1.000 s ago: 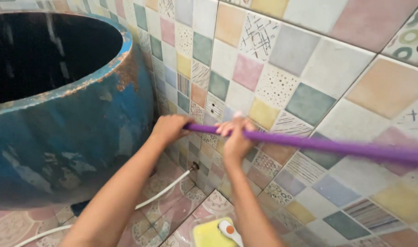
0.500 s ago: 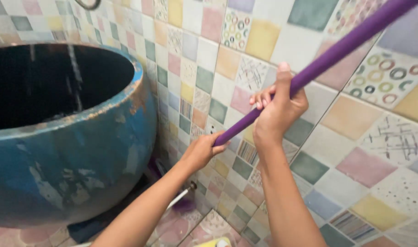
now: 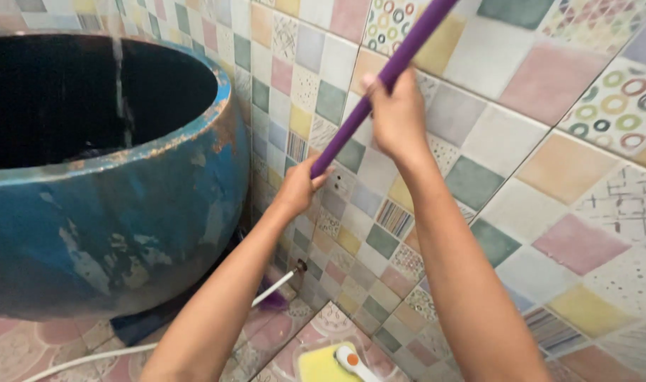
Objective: Scrubbing a squat toilet bowl and the surrounding bathroom floor with a brush and sponge.
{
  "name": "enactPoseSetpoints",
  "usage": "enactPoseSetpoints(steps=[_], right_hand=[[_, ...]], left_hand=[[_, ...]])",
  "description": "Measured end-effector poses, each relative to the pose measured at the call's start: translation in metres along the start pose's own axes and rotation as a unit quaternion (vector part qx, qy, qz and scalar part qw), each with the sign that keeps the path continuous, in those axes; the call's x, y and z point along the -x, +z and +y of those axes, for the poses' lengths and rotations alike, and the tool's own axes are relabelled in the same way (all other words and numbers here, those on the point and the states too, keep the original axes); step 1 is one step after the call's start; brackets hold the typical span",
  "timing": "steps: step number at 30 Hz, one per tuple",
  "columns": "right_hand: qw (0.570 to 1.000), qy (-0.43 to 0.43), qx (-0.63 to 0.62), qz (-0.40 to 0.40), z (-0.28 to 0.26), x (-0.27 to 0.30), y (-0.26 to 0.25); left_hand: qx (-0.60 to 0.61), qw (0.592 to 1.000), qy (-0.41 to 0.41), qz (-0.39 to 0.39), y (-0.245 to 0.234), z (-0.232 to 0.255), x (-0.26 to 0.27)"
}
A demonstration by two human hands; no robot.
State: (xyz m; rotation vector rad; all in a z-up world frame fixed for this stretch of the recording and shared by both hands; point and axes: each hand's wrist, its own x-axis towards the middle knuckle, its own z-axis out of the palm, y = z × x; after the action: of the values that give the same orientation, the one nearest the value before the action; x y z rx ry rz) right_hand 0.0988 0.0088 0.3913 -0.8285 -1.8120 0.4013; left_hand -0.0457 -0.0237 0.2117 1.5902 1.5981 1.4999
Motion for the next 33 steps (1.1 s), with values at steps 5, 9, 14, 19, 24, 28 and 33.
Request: enactPoseSetpoints(steps=[5, 9, 14, 19, 24, 28, 33], right_hand=[[0.976, 0.08, 0.131, -0.155, 0.035, 0.052, 0.019], [0.911, 0.085, 0.209, -0.345, 0.097, 0.125, 0.023], [0.751, 0.116, 0.284, -0.584, 0.24, 0.286, -0.001], [0.69, 0.265, 0.3, -0.603, 0.247, 0.405, -0.041], [0.675, 0.325, 0.295, -0.593, 0.205, 0.438, -0.046], [0.692, 0.339, 0.271, -0.576, 0.229, 0.467, -0.047], [0.79, 0.308, 0.195, -0.493, 0.255, 0.489, -0.057]], left_hand=[[-0.18, 0.979, -0.068, 0.064, 0.026, -0.122, 0.007], [-0.225, 0.946, -0.064, 0.226, 0.022, -0.081, 0.055], [-0.269, 0.94, -0.202, -0.057, 0.094, -0.171, 0.116], [-0.295, 0.84, -0.194, -0.413, 0.175, -0.273, 0.204], [-0.221, 0.825, -0.455, -0.251, 0.171, -0.22, 0.282], [-0.216, 0.833, -0.474, -0.186, 0.178, -0.227, 0.318], [-0.177, 0.862, -0.397, -0.259, 0.162, -0.229, 0.341]])
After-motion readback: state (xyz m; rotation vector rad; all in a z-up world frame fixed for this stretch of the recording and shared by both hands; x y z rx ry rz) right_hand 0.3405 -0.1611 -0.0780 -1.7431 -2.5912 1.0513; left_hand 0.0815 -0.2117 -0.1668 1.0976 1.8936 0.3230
